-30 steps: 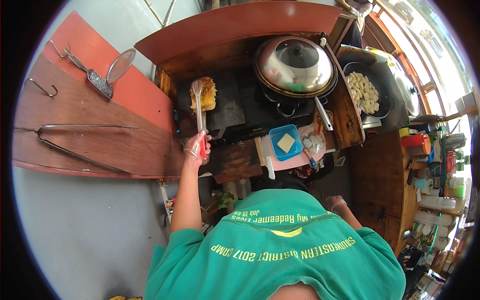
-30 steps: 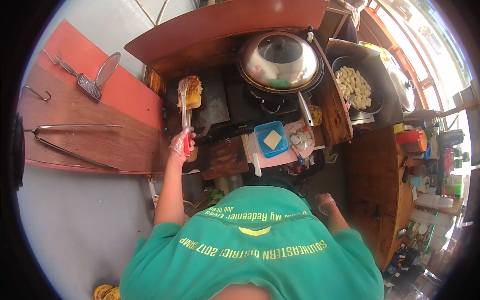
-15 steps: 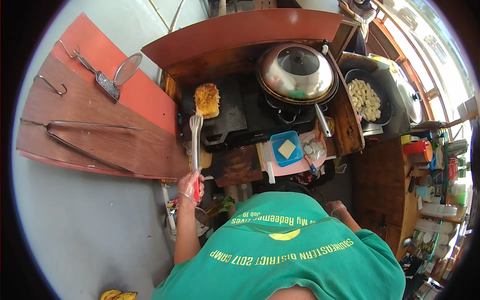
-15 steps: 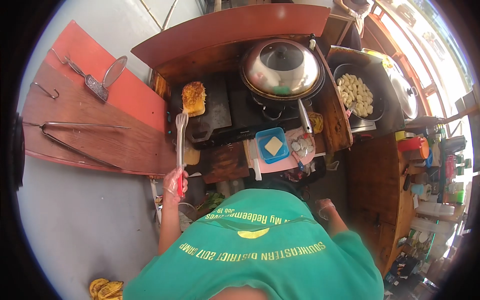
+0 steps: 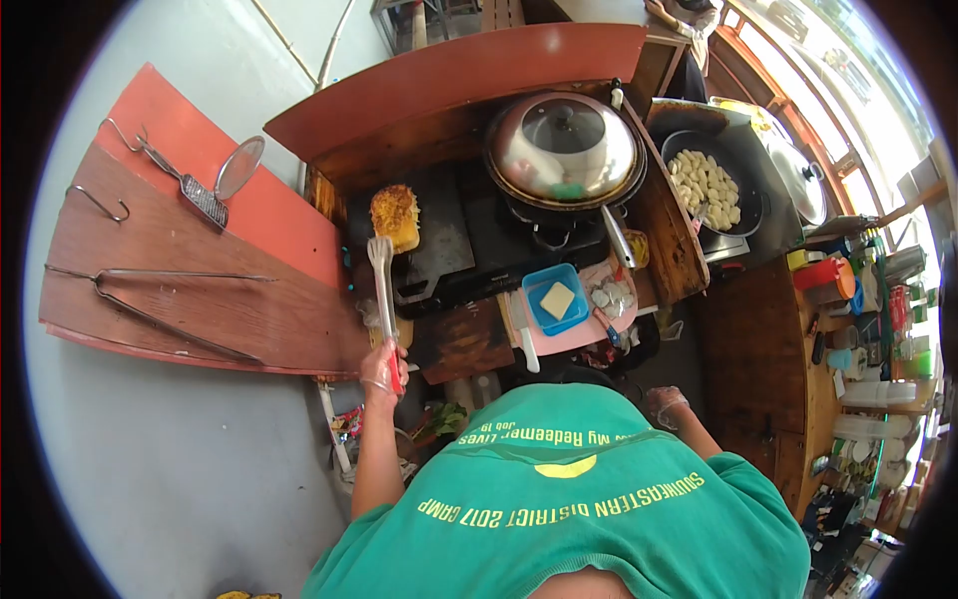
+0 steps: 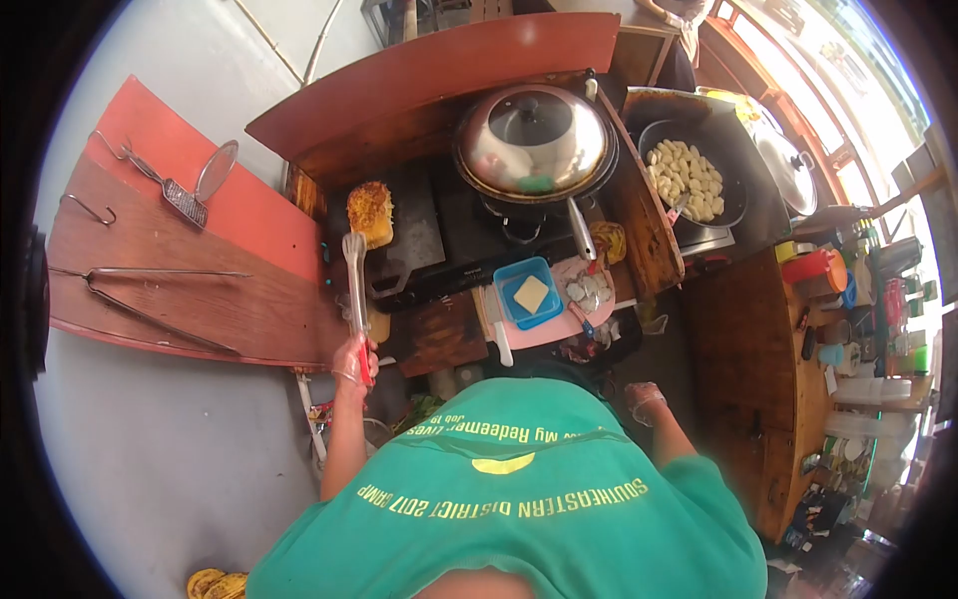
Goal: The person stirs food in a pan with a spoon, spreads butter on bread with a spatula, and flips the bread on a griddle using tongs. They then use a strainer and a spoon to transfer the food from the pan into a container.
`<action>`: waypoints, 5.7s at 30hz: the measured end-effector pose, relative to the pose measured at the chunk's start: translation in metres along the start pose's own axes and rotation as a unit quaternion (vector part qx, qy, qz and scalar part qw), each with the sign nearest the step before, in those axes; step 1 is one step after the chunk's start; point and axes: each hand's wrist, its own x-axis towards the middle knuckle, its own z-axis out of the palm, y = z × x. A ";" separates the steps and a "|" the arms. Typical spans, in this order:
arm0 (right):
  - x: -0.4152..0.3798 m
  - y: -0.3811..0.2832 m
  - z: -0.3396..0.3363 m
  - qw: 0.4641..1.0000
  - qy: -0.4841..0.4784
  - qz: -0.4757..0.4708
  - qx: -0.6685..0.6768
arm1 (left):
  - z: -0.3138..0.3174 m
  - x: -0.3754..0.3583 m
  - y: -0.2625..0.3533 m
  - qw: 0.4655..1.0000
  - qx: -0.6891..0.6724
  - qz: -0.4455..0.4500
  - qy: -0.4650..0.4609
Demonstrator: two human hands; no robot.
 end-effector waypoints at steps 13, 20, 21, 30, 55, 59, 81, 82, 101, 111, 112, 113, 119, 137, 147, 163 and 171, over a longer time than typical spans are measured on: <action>-0.058 0.000 0.006 0.996 -0.034 0.065 0.041 | -0.007 -0.012 -0.025 0.994 -0.069 -0.043 -0.073; -0.029 -0.011 -0.027 0.996 -0.034 0.048 0.070 | 0.010 -0.015 -0.036 0.993 -0.079 -0.012 -0.082; -0.002 0.014 0.006 0.989 -0.003 0.043 0.145 | 0.011 -0.009 -0.037 0.996 -0.060 0.002 -0.060; 0.023 0.056 0.014 0.996 0.049 -0.026 0.065 | 0.022 0.026 -0.048 0.998 0.016 -0.027 0.050; -0.029 0.080 -0.026 0.996 0.043 -0.022 0.070 | 0.036 0.016 -0.065 0.995 -0.085 -0.056 0.015; -0.044 0.032 -0.074 0.993 -0.006 -0.059 -0.103 | 0.039 0.017 -0.073 0.995 -0.085 -0.046 0.020; -0.010 -0.008 -0.061 0.996 -0.067 0.001 0.052 | 0.054 0.026 -0.099 0.991 -0.133 -0.019 0.015; -0.004 -0.006 -0.053 0.990 -0.057 0.029 0.127 | 0.054 0.026 -0.098 0.992 -0.126 -0.017 0.014; 0.049 -0.001 0.000 0.956 -0.024 0.057 0.286 | 0.055 0.026 -0.098 0.992 -0.123 -0.020 -0.005; 0.027 -0.014 -0.026 0.964 -0.016 0.079 0.252 | 0.058 0.020 -0.090 0.994 -0.109 -0.010 0.009; 0.031 -0.011 -0.018 0.968 0.002 0.063 0.242 | 0.057 0.019 -0.090 0.994 -0.106 -0.004 0.007; 0.013 -0.018 -0.034 0.970 -0.007 0.060 0.237 | 0.056 0.017 -0.088 0.994 -0.107 -0.008 0.018; 0.016 -0.008 -0.036 0.976 -0.095 0.064 0.186 | 0.052 0.000 -0.058 0.993 -0.108 0.019 0.054; 0.043 0.008 0.003 0.985 -0.063 0.058 0.148 | 0.044 -0.043 -0.036 0.992 -0.045 -0.107 0.041; 0.028 -0.022 -0.029 0.995 -0.072 0.005 0.069 | 0.081 0.049 -0.008 0.994 -0.028 -0.094 0.053; -0.045 -0.014 0.010 0.993 -0.108 0.045 -0.008 | 0.067 0.118 0.028 0.998 0.015 -0.009 0.063; -0.060 -0.001 0.018 0.995 -0.088 0.045 -0.002 | 0.060 0.106 0.040 0.790 0.485 0.297 0.229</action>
